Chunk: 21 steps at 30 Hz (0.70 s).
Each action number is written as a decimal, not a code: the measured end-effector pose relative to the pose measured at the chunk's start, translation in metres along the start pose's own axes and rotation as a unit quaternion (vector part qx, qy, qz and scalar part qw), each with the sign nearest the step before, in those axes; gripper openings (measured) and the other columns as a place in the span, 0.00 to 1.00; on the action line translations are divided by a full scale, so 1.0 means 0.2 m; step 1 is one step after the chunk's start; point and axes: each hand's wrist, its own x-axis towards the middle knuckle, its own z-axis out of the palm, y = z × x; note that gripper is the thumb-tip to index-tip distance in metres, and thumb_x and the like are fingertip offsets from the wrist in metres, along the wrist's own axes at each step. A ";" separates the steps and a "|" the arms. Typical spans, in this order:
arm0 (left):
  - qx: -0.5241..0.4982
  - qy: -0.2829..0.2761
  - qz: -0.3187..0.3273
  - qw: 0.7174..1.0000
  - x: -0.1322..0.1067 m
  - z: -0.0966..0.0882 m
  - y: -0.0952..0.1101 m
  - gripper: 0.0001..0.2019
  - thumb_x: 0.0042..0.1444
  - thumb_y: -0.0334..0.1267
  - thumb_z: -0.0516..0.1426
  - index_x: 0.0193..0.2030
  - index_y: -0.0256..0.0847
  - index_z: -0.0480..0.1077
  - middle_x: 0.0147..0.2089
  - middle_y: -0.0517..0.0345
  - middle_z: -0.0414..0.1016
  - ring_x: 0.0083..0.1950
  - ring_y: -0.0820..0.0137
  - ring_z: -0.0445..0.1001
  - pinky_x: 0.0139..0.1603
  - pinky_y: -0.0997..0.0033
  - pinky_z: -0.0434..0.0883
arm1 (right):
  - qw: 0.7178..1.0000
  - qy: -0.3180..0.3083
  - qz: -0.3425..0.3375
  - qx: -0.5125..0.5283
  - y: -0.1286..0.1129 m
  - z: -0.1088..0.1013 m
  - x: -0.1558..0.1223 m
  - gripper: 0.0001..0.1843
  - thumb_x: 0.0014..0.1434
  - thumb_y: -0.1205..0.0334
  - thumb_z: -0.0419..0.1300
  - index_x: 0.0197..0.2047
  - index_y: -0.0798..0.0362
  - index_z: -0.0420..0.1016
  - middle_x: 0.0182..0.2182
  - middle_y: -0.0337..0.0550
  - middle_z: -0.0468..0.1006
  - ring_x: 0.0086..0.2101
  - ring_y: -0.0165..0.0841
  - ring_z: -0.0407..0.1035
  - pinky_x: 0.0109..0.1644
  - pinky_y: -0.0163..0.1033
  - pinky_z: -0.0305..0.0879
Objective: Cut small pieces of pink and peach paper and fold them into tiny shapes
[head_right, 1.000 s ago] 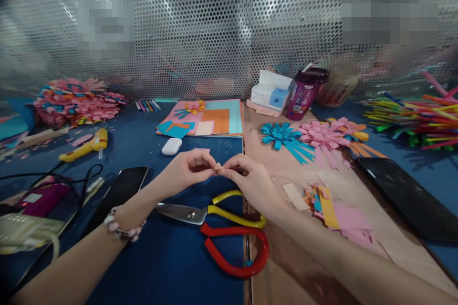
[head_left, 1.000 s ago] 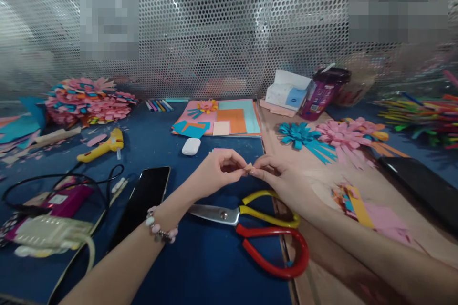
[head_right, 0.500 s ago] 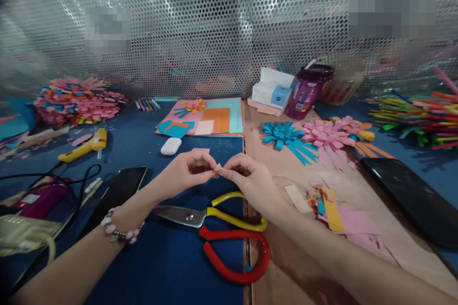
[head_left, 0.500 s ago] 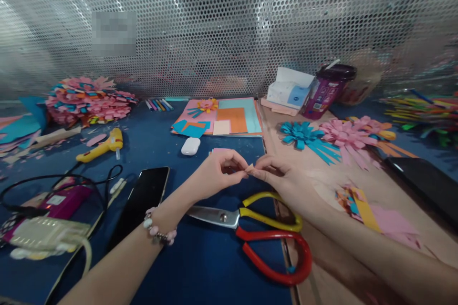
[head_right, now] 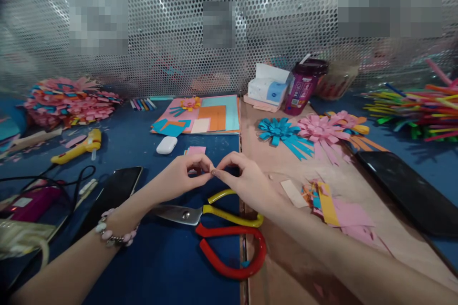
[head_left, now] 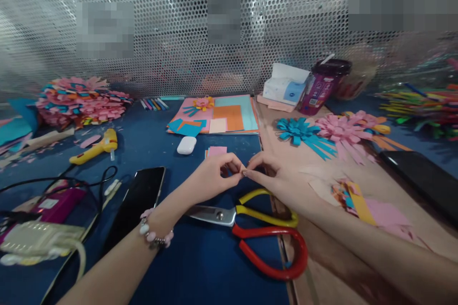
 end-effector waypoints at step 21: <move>-0.191 0.045 -0.053 0.979 -0.01 0.02 0.04 0.08 0.50 0.35 0.58 0.36 0.35 0.69 0.37 0.55 0.74 0.39 0.72 0.72 0.45 0.69 0.68 | 0.966 0.142 -0.155 -0.147 -0.06 0.05 -0.05 0.04 0.57 0.68 0.56 0.36 0.50 0.67 0.35 0.42 0.71 0.37 0.32 0.68 0.42 0.38 0.66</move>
